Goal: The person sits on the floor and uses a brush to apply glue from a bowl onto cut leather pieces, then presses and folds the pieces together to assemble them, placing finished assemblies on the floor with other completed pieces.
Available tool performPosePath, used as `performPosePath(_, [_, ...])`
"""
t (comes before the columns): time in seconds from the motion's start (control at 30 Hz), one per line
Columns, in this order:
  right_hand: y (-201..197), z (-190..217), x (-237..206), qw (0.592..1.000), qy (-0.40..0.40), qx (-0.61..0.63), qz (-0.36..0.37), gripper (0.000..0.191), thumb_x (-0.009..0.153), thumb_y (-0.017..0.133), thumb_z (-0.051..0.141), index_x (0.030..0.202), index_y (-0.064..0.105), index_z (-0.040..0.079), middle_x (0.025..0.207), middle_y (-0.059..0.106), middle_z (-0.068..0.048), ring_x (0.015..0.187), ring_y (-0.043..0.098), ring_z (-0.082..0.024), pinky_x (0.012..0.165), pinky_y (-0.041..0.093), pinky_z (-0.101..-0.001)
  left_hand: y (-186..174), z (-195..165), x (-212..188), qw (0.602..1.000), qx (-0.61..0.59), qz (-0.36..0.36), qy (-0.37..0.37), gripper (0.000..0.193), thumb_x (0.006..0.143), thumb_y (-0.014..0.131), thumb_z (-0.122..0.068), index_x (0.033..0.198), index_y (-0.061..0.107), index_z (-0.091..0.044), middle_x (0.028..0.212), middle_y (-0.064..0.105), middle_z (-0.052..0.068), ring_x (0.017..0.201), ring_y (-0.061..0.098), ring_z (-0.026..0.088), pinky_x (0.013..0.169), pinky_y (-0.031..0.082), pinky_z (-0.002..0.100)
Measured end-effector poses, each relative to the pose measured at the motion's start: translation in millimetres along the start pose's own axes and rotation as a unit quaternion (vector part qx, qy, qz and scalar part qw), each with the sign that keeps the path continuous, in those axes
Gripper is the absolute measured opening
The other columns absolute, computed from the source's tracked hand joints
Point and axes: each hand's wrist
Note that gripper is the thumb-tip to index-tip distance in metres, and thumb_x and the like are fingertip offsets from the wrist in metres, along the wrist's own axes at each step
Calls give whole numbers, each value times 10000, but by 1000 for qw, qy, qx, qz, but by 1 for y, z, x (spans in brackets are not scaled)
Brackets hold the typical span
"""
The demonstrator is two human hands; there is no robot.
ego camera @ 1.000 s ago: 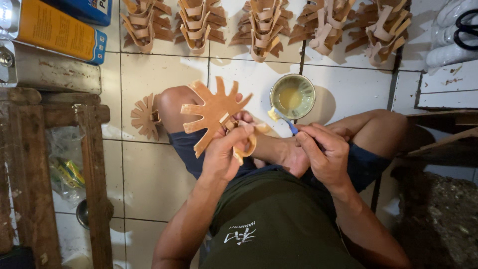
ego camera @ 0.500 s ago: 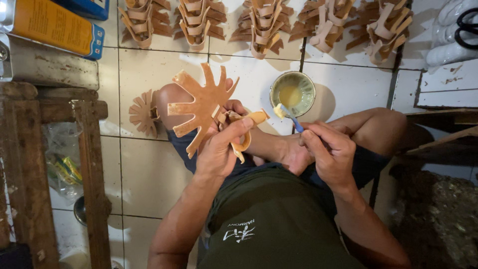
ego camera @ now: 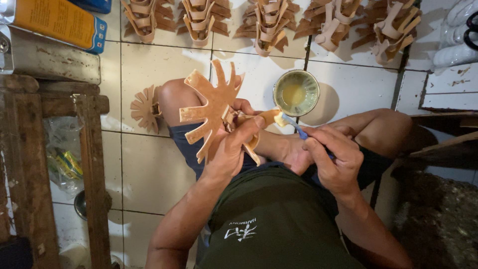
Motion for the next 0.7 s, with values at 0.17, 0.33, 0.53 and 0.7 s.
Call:
performPosePath(0.17, [6,-4,4,999,11,7,-34,159,974,661,-58,1119,720,-88,802,672,-97,700,628,-147,630,498,-274,3,-4,-3,1000,-4,8,-2,803,868,719,96,1579,362,-21,1039,555,42,928,607,111,795,509,241])
performPosePath(0.33, [0,-7,1,998,-38,-40,-19,180,936,662,-90,1109,710,-93,823,652,-113,754,632,-172,697,501,-294,7,-6,-4,1000,-10,2,7,808,879,706,114,1593,356,-28,1062,552,47,960,604,122,830,515,249])
performPosePath(0.53, [-4,-2,2,997,-25,-42,-55,157,983,646,-96,1128,704,-79,869,677,-132,770,655,-170,713,519,-280,7,-6,-5,999,-42,-1,17,793,894,688,122,1590,343,-31,1094,553,53,1022,641,152,888,543,272])
performPosePath(0.7, [-6,-9,7,998,-24,-60,-9,152,987,674,-45,1132,702,-82,883,676,-124,779,638,-178,728,508,-289,2,3,-9,999,-49,20,1,740,874,708,85,1521,389,-80,1067,558,48,993,653,154,853,532,284])
Point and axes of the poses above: each hand's wrist, its own x-axis towards the middle knuckle, its own y-axis out of the palm, z = x × y
